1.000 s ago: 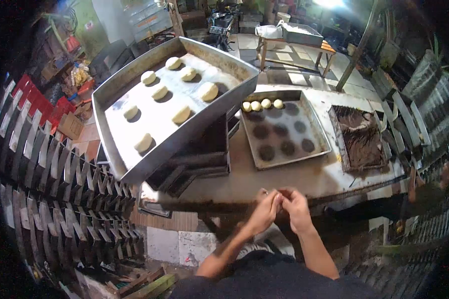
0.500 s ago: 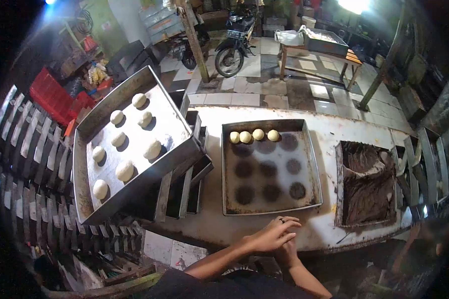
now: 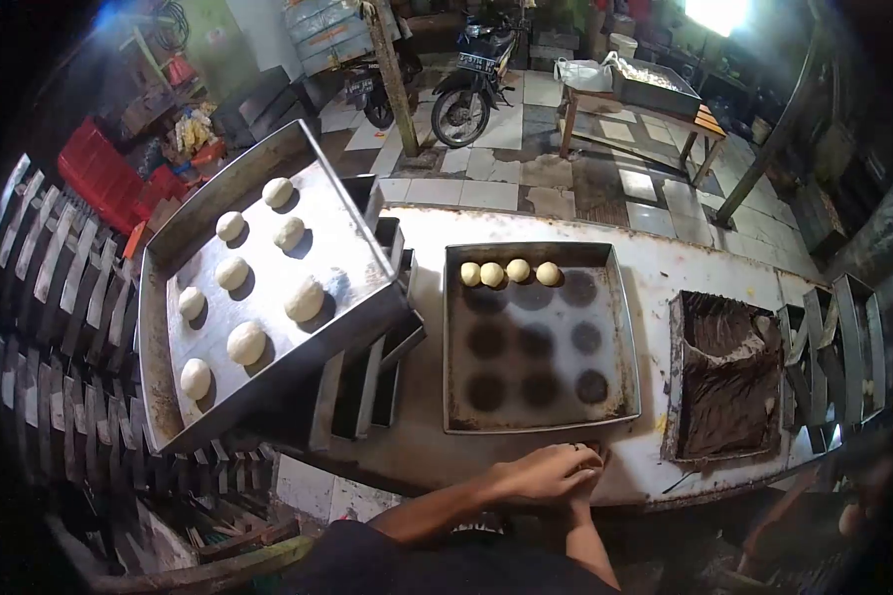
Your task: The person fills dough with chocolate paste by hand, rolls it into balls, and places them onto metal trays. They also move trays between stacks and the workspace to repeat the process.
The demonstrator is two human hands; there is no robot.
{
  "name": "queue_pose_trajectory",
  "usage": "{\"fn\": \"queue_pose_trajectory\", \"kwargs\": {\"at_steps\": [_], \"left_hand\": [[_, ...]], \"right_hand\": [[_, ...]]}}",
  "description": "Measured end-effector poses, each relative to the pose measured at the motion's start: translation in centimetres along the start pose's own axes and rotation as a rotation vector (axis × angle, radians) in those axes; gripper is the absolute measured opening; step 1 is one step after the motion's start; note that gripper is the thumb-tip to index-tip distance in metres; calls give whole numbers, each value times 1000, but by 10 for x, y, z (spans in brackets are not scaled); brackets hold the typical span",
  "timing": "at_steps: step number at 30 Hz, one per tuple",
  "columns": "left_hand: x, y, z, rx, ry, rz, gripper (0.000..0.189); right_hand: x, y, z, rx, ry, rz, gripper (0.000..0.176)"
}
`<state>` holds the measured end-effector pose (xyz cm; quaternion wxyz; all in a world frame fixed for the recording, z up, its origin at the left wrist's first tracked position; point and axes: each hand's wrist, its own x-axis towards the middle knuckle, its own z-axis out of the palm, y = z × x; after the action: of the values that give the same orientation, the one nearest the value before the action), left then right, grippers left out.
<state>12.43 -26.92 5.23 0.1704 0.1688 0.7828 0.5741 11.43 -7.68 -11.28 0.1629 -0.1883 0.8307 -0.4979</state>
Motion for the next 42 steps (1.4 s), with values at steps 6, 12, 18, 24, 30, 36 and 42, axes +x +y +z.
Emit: {"fn": "queue_pose_trajectory", "kwargs": {"at_steps": [6, 12, 18, 24, 30, 36, 42], "left_hand": [[-106, -5, -39, 20, -58, -10, 38], [-257, -58, -66, -68, 98, -78, 39], [-395, -118, -52, -217, 320, -260, 42], [-441, -95, -51, -222, 511, -282, 42], [-473, -58, -51, -287, 712, -378, 40], [-483, -86, -26, -389, 769, -365, 40], [-375, -75, -52, -369, 160, -340, 49]], "right_hand": [[-31, -14, 25, -478, 417, -6, 34], [-1, -16, -26, 989, 653, 616, 39], [27, -458, 53, 498, -46, -315, 51], [122, -650, 260, -138, -212, -1452, 34], [215, -652, 401, -922, -652, -1119, 47], [137, -637, 249, -280, -157, -1382, 38], [47, -497, 73, -380, 259, -967, 21]]}}
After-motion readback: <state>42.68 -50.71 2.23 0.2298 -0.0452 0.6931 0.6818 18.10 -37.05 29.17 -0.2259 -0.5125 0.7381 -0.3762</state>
